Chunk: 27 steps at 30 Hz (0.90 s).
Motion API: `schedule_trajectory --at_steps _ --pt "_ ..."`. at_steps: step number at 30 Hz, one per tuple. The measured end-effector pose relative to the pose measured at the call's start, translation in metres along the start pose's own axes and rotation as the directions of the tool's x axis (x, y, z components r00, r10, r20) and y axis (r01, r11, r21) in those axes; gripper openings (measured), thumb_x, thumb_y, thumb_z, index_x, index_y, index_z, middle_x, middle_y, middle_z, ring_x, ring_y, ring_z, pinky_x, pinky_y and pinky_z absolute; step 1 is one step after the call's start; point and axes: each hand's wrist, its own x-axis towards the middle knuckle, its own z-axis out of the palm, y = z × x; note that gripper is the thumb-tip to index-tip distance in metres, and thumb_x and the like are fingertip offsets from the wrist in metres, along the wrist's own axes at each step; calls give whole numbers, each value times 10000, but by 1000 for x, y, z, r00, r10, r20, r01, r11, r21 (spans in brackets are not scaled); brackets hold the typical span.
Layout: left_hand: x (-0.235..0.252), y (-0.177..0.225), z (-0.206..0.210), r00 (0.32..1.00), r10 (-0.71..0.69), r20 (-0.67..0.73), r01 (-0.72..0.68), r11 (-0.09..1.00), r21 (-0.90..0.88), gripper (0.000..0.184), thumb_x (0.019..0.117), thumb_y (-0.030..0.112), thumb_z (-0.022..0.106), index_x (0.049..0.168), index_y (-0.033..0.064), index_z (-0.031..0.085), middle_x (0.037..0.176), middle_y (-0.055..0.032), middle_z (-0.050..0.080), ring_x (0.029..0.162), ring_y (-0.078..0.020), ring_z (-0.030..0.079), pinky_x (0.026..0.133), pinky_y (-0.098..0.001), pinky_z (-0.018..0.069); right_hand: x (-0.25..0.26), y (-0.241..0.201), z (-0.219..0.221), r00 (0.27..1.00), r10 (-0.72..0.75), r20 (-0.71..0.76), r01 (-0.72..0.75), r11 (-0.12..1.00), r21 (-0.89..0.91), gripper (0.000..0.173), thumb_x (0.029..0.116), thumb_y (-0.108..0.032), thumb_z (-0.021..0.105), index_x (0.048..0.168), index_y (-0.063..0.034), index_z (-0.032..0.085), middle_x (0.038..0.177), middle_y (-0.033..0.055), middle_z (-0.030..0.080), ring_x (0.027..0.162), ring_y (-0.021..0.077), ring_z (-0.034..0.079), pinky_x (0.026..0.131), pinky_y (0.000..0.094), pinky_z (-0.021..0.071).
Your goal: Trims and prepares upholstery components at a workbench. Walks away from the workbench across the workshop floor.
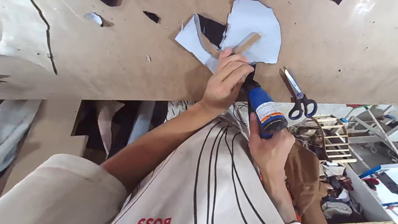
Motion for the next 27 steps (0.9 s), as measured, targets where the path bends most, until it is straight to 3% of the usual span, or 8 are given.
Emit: schedule_trajectory --at_steps 5,8,12,14,18,20,22,27 --pt "3 1 -4 1000 0 26 0 1000 -20 148 992 3 623 1091 -10 733 1103 -137 741 1200 -282 662 1183 -554 392 0 -3 -15 999 34 -28 -33 999 12 290 902 -312 762 938 -27 723 754 32 720 682 71 695 618 269 576" --pt "8 2 -30 970 -1 245 22 996 -83 256 1029 69 559 1245 -10 671 1295 -153 677 1349 -282 564 1250 -546 300 19 11 -48 992 18 -123 -33 992 -124 344 933 -326 728 1011 8 705 789 88 725 709 155 715 640 362 593" --pt "17 -8 -56 816 179 550 -186 982 -42 415 906 222 762 1235 8 626 1491 -194 526 1508 -360 354 1281 -585 197 91 51 -90 997 19 72 3 954 -300 692 919 -287 632 1543 -101 398 1246 272 606 1007 452 658 747 645 537" --pt "17 -14 -50 807 244 537 -291 957 2 292 937 213 749 1163 40 681 1431 -198 576 1476 -384 398 1271 -592 211 142 80 -90 986 -114 125 146 948 -283 817 871 -189 653 1616 -143 320 1353 323 530 1148 507 594 871 665 516" --pt "19 -7 -24 847 330 416 -416 899 134 136 1006 128 652 1111 68 713 1254 -168 675 1340 -361 550 1226 -630 262 181 109 -92 943 -330 -46 314 925 -212 562 997 -204 598 1530 -88 466 1418 313 517 1356 501 460 1129 619 384" --pt "20 -3 -15 873 346 344 -412 900 140 108 998 90 655 1065 51 730 1193 -159 701 1290 -338 594 1216 -629 283 145 109 -100 961 -250 -121 221 952 -213 444 1036 -305 542 1374 -19 567 1333 303 568 1271 478 536 1041 585 460" --pt "23 1 -7 910 320 264 -358 927 114 92 984 69 670 1005 16 742 1139 -152 726 1242 -311 635 1211 -605 316 100 125 -96 995 -95 18 97 976 -193 485 1036 -397 532 1274 20 597 1276 318 566 1179 499 580 929 641 506" --pt "23 13 2 954 197 227 -233 961 149 95 970 84 695 965 -4 730 1128 -151 719 1249 -286 629 1227 -572 308 54 180 -60 993 -92 71 96 994 -58 471 960 -412 691 1221 -22 651 1277 274 582 1209 490 547 960 639 486"
